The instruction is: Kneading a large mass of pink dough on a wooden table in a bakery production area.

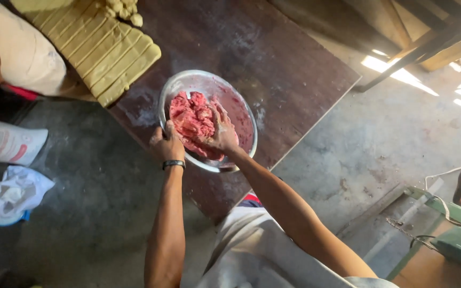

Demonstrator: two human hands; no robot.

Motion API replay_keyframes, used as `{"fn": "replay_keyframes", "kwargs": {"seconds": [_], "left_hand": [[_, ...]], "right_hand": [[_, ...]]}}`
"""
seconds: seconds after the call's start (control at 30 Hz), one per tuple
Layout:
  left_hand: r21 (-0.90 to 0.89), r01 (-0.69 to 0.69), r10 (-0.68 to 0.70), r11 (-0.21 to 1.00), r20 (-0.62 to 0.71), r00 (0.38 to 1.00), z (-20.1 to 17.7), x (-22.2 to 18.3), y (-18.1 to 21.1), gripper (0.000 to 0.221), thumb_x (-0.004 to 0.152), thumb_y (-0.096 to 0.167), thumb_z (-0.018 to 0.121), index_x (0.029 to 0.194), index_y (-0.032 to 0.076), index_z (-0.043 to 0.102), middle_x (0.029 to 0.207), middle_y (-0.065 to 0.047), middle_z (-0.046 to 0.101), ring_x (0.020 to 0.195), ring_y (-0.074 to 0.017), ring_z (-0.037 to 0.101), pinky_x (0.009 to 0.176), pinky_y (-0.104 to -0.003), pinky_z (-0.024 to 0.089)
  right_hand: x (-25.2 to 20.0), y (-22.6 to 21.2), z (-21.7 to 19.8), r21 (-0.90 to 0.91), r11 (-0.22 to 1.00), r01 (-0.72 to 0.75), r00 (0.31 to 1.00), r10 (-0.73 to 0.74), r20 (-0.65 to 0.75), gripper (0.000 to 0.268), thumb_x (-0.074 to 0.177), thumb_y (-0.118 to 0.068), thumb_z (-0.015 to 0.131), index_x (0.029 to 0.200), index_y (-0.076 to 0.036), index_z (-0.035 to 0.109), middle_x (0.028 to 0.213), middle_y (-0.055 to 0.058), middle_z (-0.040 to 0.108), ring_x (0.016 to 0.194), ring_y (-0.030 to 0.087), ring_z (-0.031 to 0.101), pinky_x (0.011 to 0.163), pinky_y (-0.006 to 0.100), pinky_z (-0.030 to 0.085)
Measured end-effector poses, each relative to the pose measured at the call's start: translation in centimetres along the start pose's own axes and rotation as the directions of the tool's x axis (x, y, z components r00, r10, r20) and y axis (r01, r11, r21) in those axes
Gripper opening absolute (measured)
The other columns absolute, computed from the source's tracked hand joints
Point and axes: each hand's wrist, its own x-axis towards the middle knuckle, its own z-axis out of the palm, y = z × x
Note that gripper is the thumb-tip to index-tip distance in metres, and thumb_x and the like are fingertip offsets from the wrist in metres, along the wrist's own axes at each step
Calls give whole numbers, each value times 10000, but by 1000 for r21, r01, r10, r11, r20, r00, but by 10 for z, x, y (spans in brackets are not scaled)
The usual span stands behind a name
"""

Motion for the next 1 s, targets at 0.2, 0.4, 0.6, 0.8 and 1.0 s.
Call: {"fn": "replay_keyframes", "kwargs": {"seconds": [0.2, 0.4, 0.6, 0.8, 1.0], "left_hand": [[95, -106, 102, 990, 39, 994, 24, 27, 20, 455, 1095, 508, 667, 940, 85, 736, 900, -218, 754, 981, -460, 780, 914, -555, 605], [17, -118, 115, 993, 103, 988, 26, 44, 63, 455, 1116, 439, 661, 806, 108, 622, 719, -121, 683, 808, -405, 770, 792, -487, 612], [54, -163, 150, 985, 190, 970, 33, 49, 64, 405, 1108, 400, 661, 841, 95, 653, 752, -175, 707, 859, -463, 786, 815, -541, 634], [174, -289, 261, 942, 165, 951, 54, 45, 155, 317, 1026, 452, 722, 869, 178, 751, 794, -109, 788, 884, -392, 827, 783, -532, 667], [232, -382, 321, 894, 261, 910, 82, 25, 256, 277, 1004, 390, 680, 823, 184, 726, 729, -142, 777, 828, -433, 827, 764, -586, 656]], "right_hand": [[48, 57, -7, 593, 769, -239, 955, 297, 0, 1195, 843, -606, 971, 1782, -285, 305, 1681, 316, 464, 1501, 575, 547, 1211, 674, 520], [99, 152, -20, 928, 297, -225, 920, 380, 101, 718, 1055, -358, 867, 1675, -282, 512, 1567, 274, 614, 1282, 382, 728, 900, 479, 719], [69, 200, -47, 891, 270, -365, 855, 477, 206, 432, 1093, -359, 777, 1474, -212, 635, 1321, 243, 690, 1090, 398, 775, 781, 532, 700], [70, 231, -98, 859, 255, -444, 797, 550, 249, 270, 1135, -360, 679, 1255, -135, 770, 1052, 210, 774, 880, 416, 826, 652, 591, 678], [66, 308, -84, 610, 684, -401, 762, 618, -193, 393, 1084, -137, 501, 1254, -175, 853, 1186, 159, 794, 1109, 317, 757, 961, 454, 627]]}}
